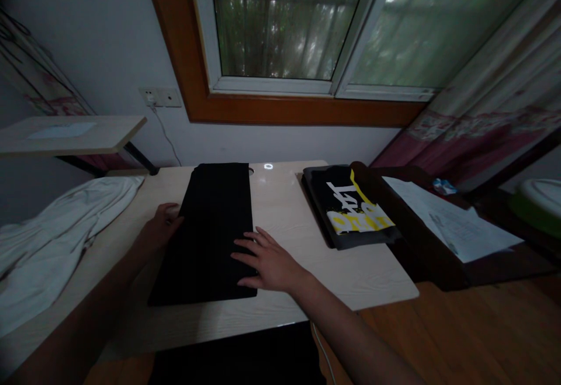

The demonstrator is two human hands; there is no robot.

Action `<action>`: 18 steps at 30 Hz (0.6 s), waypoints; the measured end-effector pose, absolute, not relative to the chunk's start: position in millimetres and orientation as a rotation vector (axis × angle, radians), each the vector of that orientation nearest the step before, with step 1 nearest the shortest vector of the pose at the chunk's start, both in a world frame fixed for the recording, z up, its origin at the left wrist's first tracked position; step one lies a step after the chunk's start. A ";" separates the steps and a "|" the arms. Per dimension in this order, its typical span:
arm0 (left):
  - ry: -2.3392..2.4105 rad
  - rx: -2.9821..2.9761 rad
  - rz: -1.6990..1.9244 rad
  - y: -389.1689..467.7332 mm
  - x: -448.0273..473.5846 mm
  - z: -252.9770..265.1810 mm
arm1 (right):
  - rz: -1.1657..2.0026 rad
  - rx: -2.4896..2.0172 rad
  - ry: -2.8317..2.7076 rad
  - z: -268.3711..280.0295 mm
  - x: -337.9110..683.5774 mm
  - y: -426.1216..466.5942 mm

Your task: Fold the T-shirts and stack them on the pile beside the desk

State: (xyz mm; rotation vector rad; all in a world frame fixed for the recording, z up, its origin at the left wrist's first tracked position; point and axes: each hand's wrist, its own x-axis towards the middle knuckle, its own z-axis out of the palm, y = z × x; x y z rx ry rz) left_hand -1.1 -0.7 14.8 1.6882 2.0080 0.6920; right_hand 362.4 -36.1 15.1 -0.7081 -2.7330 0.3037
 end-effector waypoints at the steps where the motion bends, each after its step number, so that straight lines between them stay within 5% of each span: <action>1: 1.994 1.715 0.666 -3.4 0.0 14.9 | 0.304 -0.704 -2.732 15.3 362.2 -36.2; 18: 2.084 1.969 0.564 -35.8 9.2 14.5 | 0.366 -0.671 -2.744 13.1 362.2 -37.1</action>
